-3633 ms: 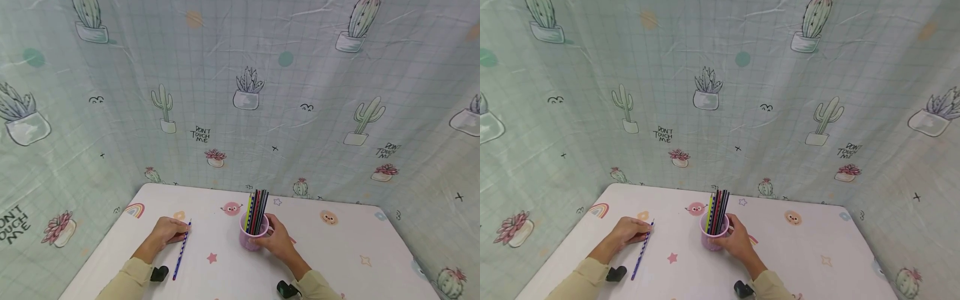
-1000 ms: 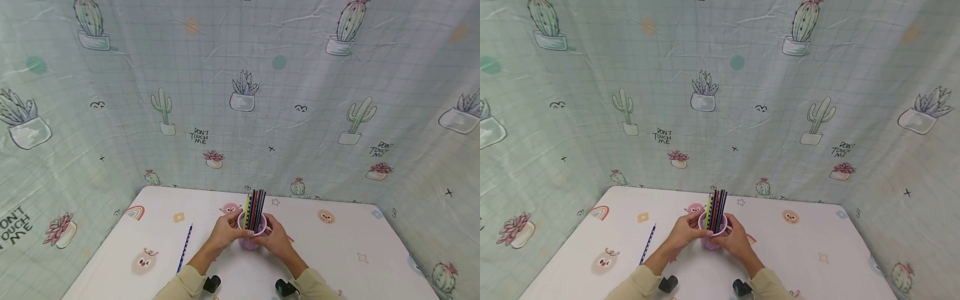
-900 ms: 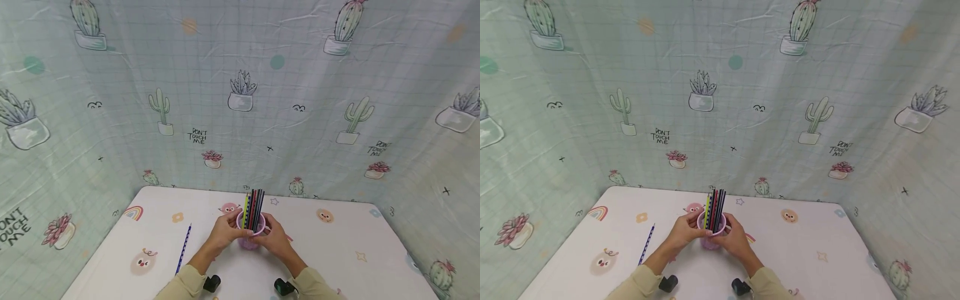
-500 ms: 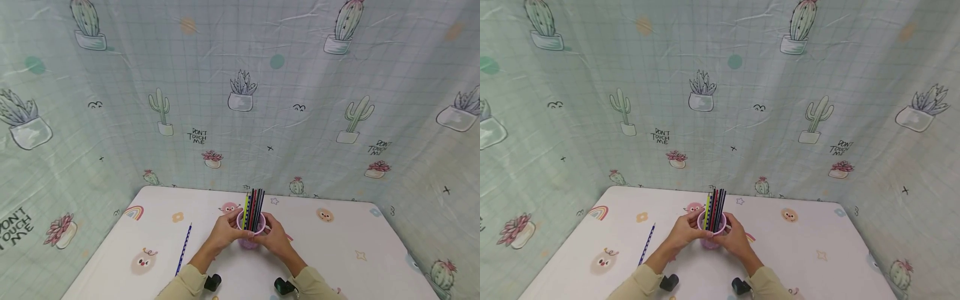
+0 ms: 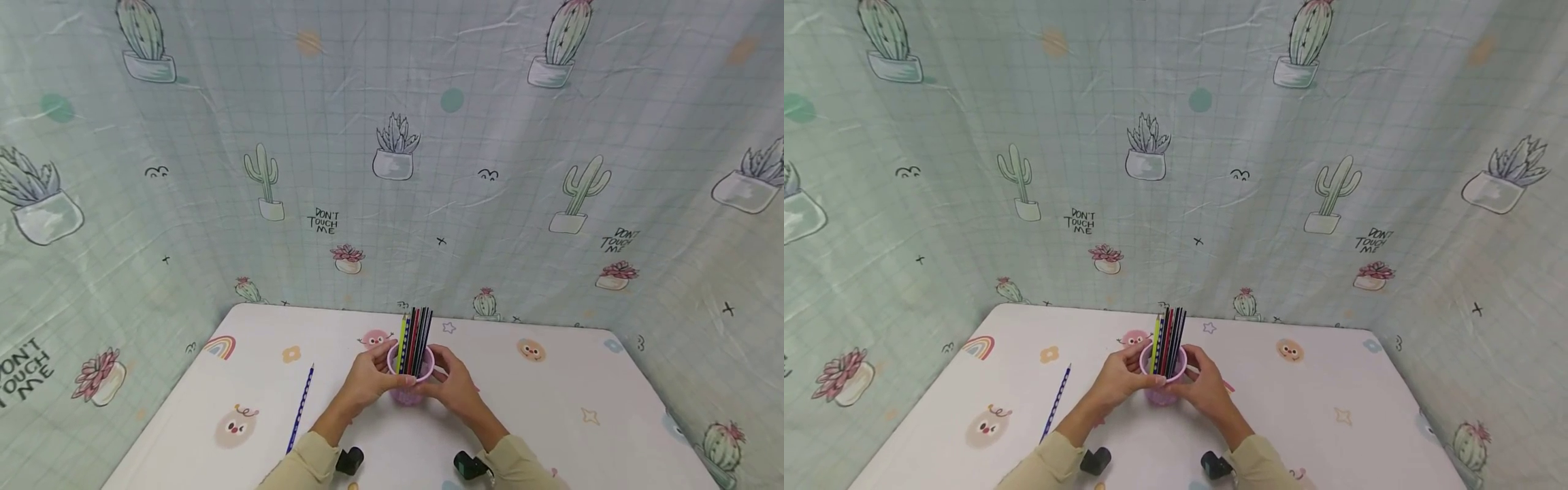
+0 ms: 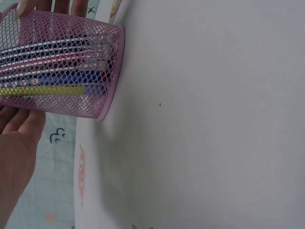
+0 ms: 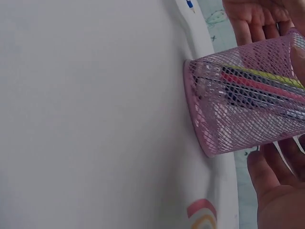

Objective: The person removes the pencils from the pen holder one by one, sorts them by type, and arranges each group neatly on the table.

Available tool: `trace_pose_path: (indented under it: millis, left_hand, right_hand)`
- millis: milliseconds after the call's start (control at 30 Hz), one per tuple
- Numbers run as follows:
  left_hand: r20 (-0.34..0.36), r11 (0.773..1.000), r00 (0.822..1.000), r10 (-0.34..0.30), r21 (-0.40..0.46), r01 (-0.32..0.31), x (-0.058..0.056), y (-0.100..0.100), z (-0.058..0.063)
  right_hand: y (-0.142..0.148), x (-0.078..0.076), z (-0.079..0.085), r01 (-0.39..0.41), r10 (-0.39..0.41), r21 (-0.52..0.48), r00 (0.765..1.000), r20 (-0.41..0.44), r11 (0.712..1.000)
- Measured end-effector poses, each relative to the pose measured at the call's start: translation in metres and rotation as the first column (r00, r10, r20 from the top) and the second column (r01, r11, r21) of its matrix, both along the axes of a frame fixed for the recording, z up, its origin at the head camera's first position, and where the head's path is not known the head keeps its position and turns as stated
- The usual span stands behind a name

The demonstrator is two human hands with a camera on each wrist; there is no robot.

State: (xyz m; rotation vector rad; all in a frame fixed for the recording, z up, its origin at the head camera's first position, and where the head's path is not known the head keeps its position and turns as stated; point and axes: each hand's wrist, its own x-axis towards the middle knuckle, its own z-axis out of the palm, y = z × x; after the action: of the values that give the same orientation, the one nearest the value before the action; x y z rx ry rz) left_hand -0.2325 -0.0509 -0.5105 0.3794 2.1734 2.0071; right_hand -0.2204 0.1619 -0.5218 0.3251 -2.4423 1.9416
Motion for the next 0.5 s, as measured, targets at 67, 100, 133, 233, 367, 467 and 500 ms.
trace_pose_path:
  millis: [67, 100, 133, 233, 367, 467, 500]
  left_hand:
    - [-0.003, 1.000, 1.000, -0.001, -0.003, 0.001, -0.001, 0.000, -0.001]
    - [-0.004, 1.000, 1.000, -0.002, -0.004, 0.002, -0.002, 0.001, -0.001]
    - [0.003, 1.000, 1.000, -0.002, -0.001, 0.002, -0.002, 0.001, -0.001]
    - [0.004, 1.000, 1.000, -0.006, -0.002, 0.006, -0.003, 0.002, -0.002]
    - [0.009, 1.000, 1.000, -0.003, 0.001, 0.003, -0.003, 0.002, -0.002]
    - [0.008, 1.000, 1.000, 0.001, 0.007, -0.001, -0.003, 0.002, -0.001]
    - [0.010, 1.000, 1.000, 0.004, 0.007, -0.004, -0.002, 0.002, 0.000]
  right_hand:
    - [0.004, 0.000, 0.002, -0.012, 0.012, -0.011, 1.000, 0.001, 1.000]
    - [0.007, -0.001, 0.004, -0.019, 0.019, -0.015, 1.000, 0.011, 1.000]
    - [0.009, -0.001, 0.006, -0.027, 0.027, -0.023, 0.999, 0.024, 0.999]
    - [0.019, -0.003, 0.013, -0.073, 0.075, -0.047, 0.996, 0.056, 0.996]
    - [0.029, -0.007, 0.025, -0.133, 0.139, -0.091, 0.988, 0.068, 0.987]
    - [0.030, -0.012, 0.034, -0.105, 0.110, -0.089, 0.992, 0.059, 0.990]
    - [0.029, -0.014, 0.037, -0.079, 0.085, -0.088, 0.995, 0.058, 0.993]
